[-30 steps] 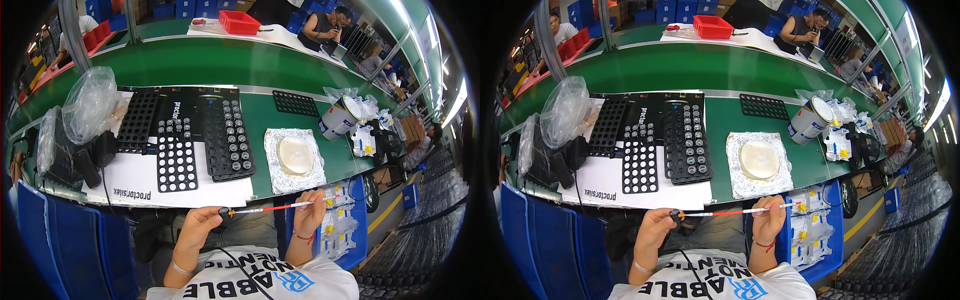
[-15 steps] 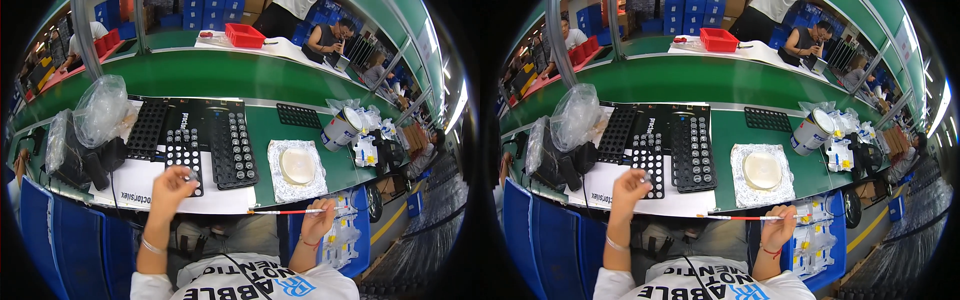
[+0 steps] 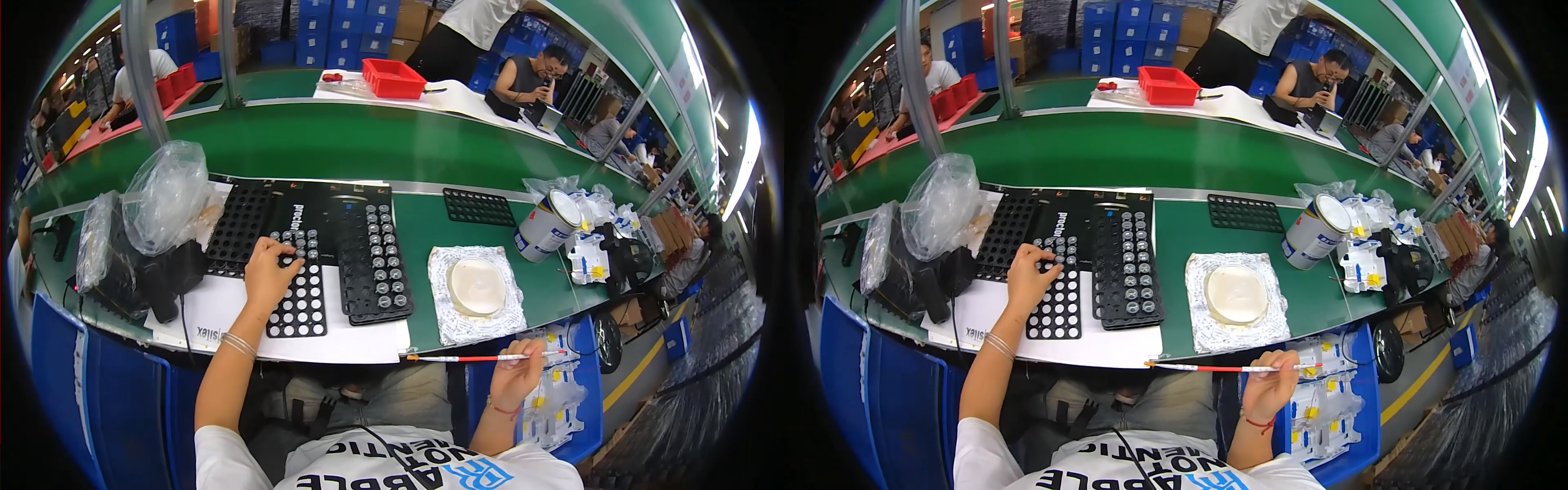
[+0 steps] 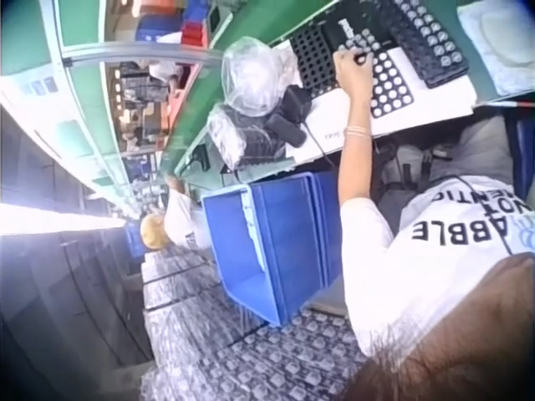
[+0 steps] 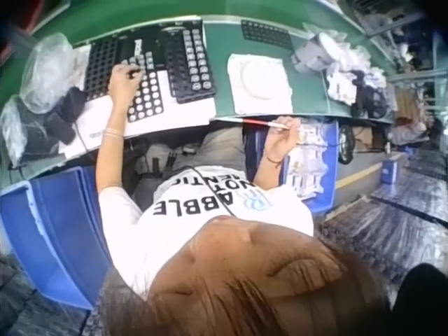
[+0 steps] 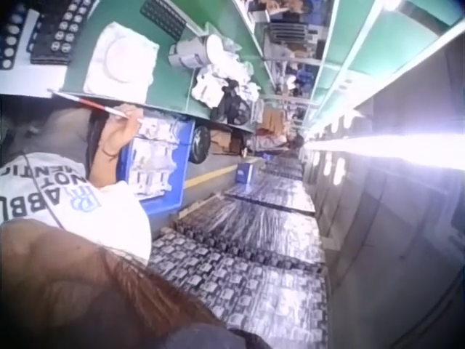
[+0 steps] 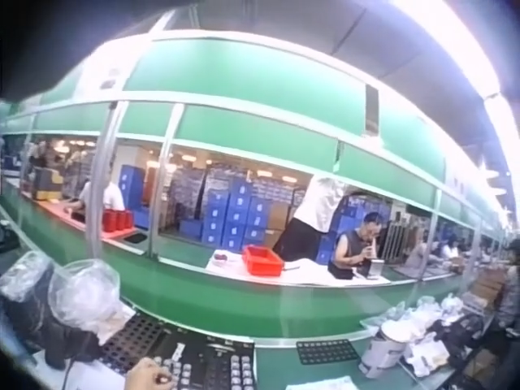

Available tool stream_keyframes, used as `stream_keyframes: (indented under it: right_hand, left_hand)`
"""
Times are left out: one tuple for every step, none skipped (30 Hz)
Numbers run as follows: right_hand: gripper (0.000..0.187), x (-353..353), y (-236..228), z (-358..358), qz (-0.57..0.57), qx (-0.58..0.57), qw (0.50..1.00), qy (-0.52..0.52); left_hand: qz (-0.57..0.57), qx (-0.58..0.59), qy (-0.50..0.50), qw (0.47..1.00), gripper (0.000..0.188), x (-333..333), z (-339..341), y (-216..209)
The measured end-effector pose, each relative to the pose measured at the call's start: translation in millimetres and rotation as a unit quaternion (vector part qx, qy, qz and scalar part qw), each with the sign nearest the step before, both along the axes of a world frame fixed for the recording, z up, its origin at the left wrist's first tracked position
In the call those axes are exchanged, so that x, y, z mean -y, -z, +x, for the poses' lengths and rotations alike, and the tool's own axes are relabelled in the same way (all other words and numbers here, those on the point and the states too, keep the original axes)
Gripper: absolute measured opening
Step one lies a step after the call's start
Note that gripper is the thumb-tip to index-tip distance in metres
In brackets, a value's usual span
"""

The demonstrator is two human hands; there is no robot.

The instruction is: Apply a substance to small black circular components using a brush and organize them in a specialized tray on an assembly line.

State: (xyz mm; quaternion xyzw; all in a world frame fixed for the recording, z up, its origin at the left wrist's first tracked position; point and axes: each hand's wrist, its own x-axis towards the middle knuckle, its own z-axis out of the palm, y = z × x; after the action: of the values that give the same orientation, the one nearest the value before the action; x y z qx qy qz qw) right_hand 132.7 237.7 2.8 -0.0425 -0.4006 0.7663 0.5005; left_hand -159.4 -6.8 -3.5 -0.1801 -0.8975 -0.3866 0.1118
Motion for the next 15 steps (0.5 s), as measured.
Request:
stream_keyframes:
  right_hand:
    - [0.023,-0.5,0.1,0.2,-0.008,-0.001,1.0,-0.003]
    - [0.023,-0.6,0.4,-0.6,-0.016,-0.003,1.0,-0.004]
    - [0.023,0.7,-2.1,-1.2,-0.018,0.0,1.0,-0.007]
    - [0.023,0.7,-1.3,-2.9,-0.019,-0.003,1.0,-0.017]
    - [0.023,0.2,0.0,-2.9,-0.019,-0.006,1.0,-0.023]
    - [0.023,1.3,-1.2,-2.9,-0.015,-0.001,1.0,-0.009]
    - [0.022,1.0,-1.1,-2.8,-0.016,-0.002,1.0,-0.014]
    - [0.022,0.3,-0.7,-2.3,-0.016,-0.002,1.0,-0.018]
    - [0.022,0.3,-0.9,-1.6,-0.016,-0.007,1.0,-0.018]
    - [0.022,0.3,-1.4,-0.9,-0.015,-0.009,1.0,-0.013]
    - [0.022,-0.1,-1.4,-0.5,-0.013,-0.007,1.0,-0.014]
    - [0.023,-0.4,-1.1,-0.2,-0.01,-0.004,1.0,-0.017]
    - [0.023,-1.1,-0.2,0.1,-0.007,-0.007,1.0,-0.016]
    - [0.023,-1.3,-0.1,0.4,-0.006,-0.008,1.0,-0.012]
    - [0.023,-1.3,-0.1,0.5,-0.005,-0.008,1.0,-0.014]
  left_hand:
    - [0.001,-0.021,0.003,1.0,0.018,-0.3,-0.9,2.0]
    - [0.01,-0.041,0.008,0.999,0.018,-1.0,-2.5,4.7]
    - [0.019,-0.036,0.01,0.999,0.019,-1.1,-1.9,4.0]
    - [0.019,-0.035,0.006,0.999,0.019,2.5,-2.4,5.0]
    - [0.019,-0.012,-0.004,1.0,0.019,1.4,-2.3,4.6]
    - [0.027,0.004,-0.003,1.0,0.02,-0.3,-2.4,5.1]
    - [0.027,0.001,-0.003,1.0,0.02,0.8,-2.1,5.7]
    - [0.031,0.003,0.0,1.0,0.02,0.4,-2.1,5.3]
    - [0.036,0.008,0.003,0.999,0.02,-0.2,-2.5,5.7]
    - [0.035,0.007,0.003,0.999,0.02,0.8,-2.1,4.6]
    - [0.033,0.006,0.0,0.999,0.02,1.1,-1.3,3.0]
    - [0.031,0.005,-0.003,0.999,0.02,1.4,-0.5,1.5]
    - [0.034,0.003,-0.002,0.999,0.02,1.3,-0.3,1.8]
    - [0.036,0.003,-0.003,0.999,0.02,0.7,-0.2,2.1]
    - [0.038,0.003,-0.005,0.999,0.02,0.4,-0.4,2.8]
